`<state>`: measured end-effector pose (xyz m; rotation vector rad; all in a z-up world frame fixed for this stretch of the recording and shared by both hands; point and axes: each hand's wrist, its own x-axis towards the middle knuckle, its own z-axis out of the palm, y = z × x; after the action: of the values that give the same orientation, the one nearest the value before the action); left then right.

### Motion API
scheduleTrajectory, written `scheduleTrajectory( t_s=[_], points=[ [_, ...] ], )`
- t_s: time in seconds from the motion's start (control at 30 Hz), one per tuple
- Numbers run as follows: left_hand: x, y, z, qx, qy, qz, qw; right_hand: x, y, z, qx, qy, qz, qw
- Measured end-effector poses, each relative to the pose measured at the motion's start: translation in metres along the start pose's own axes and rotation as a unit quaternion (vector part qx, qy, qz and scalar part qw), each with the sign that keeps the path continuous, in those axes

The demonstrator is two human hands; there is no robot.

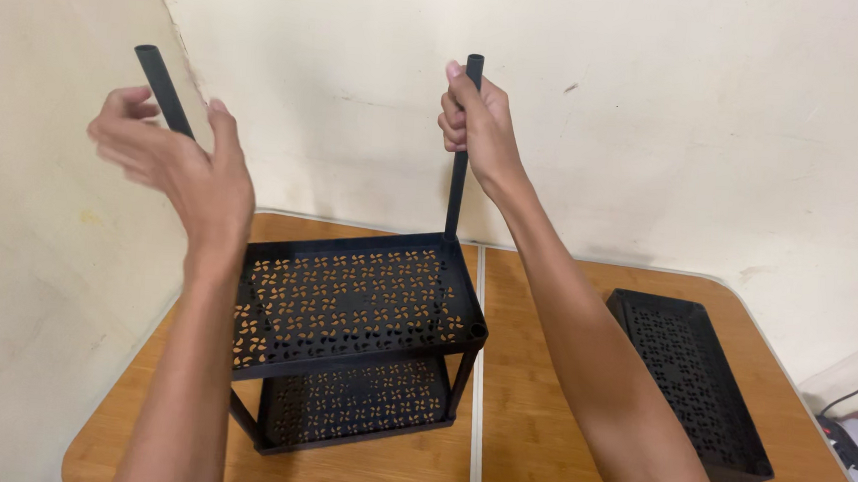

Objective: The person assembles a black plastic two-tiered stool by stacking the perforated trays and inserting the legs. They insert one leg, then a second, and finally a third leg into the corner holes of the stacked trays.

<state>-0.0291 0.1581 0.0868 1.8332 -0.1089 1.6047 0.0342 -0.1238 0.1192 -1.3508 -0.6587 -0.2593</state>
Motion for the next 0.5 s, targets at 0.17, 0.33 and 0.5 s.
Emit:
scheduleTrajectory(
  t_s=[0.17, 0.33, 0.5],
  points=[
    [-0.042, 0.025, 0.003, 0.099, -0.1, 0.096, 0.985, -0.032, 0.018, -0.002, -0.01, -0.013, -0.044, 0.999],
    [-0.067, 0.026, 0.026, 0.095, -0.593, -0.024, 0.799, -0.069, 0.052, 0.009, -0.119, 0.056, -0.048, 0.99],
    [-0.082, 0.004, 0.038, 0.098, -0.588, 0.035, 0.802, -0.079, 0.073, 0.009, -0.064, 0.089, -0.035, 0.993]
  ],
)
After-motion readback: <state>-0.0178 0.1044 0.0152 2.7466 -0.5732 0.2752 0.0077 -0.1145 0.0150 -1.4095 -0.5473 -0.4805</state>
